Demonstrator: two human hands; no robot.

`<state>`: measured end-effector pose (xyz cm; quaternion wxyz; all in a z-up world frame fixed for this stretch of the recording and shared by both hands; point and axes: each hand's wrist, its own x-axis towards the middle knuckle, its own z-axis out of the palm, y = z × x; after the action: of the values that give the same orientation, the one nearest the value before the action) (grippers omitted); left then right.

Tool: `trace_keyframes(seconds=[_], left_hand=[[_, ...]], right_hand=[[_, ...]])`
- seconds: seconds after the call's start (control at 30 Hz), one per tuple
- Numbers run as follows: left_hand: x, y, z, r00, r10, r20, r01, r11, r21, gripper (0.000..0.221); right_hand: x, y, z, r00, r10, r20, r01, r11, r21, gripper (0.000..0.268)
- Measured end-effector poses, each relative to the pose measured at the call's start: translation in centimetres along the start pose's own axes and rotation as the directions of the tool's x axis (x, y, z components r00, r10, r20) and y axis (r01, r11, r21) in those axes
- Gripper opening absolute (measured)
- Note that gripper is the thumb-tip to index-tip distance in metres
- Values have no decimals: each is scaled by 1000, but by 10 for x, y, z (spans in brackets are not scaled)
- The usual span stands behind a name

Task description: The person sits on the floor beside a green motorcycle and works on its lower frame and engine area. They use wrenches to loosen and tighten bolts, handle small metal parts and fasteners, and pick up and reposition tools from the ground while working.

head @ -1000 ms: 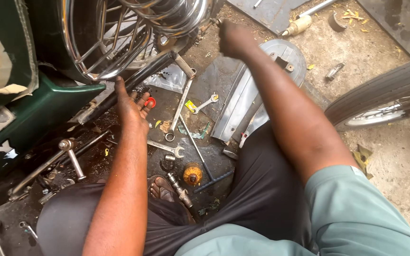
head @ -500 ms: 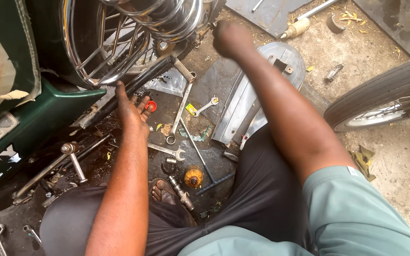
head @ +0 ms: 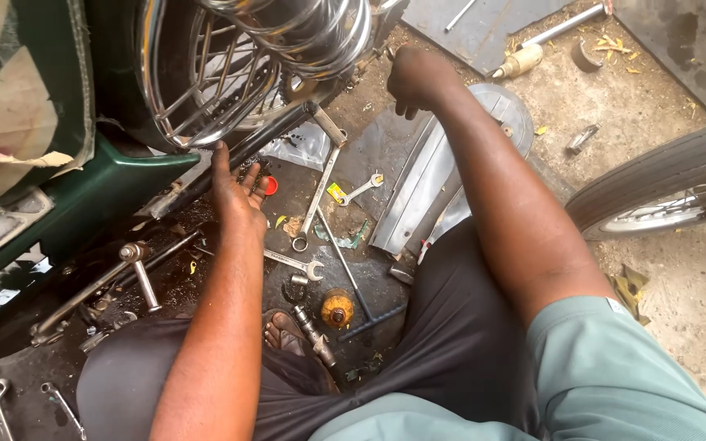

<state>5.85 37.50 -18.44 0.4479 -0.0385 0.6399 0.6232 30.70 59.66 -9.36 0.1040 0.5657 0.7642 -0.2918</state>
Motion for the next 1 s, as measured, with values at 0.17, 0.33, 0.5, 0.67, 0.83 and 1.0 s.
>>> trace_keyframes(seconds=[0.17, 0.33, 0.5, 0.67, 0.83, 1.0], left_hand=[[-4, 1, 0, 1000, 11, -17, -11, 1000, -8, 103], [-3, 1, 1, 1000, -14, 19, 15, 999, -40, 108], [-3, 2, -2, 1000, 17, 23, -18, 1000, 3, 106], [2, 0, 1, 999, -36, 41, 36, 999, 5, 105], [3, -1, 0, 999, -27, 44, 27, 1000, 4, 102], [7, -3, -1, 999, -37, 34, 40, 995, -89, 100]], right_hand=[[37, 29, 29, 999, 23, -42, -17, 989, 146, 21], [35, 24, 48, 968, -106, -228, 101, 994, -34, 20], [42, 27, 61, 908, -153, -390, 183, 982, 40, 19], [33, 11, 29, 964, -37, -264, 15, 996, -84, 26], [11, -3, 7, 984, -50, -172, 8, 971, -239, 24], [-4, -10, 4, 993, 54, -109, -72, 983, -167, 25]])
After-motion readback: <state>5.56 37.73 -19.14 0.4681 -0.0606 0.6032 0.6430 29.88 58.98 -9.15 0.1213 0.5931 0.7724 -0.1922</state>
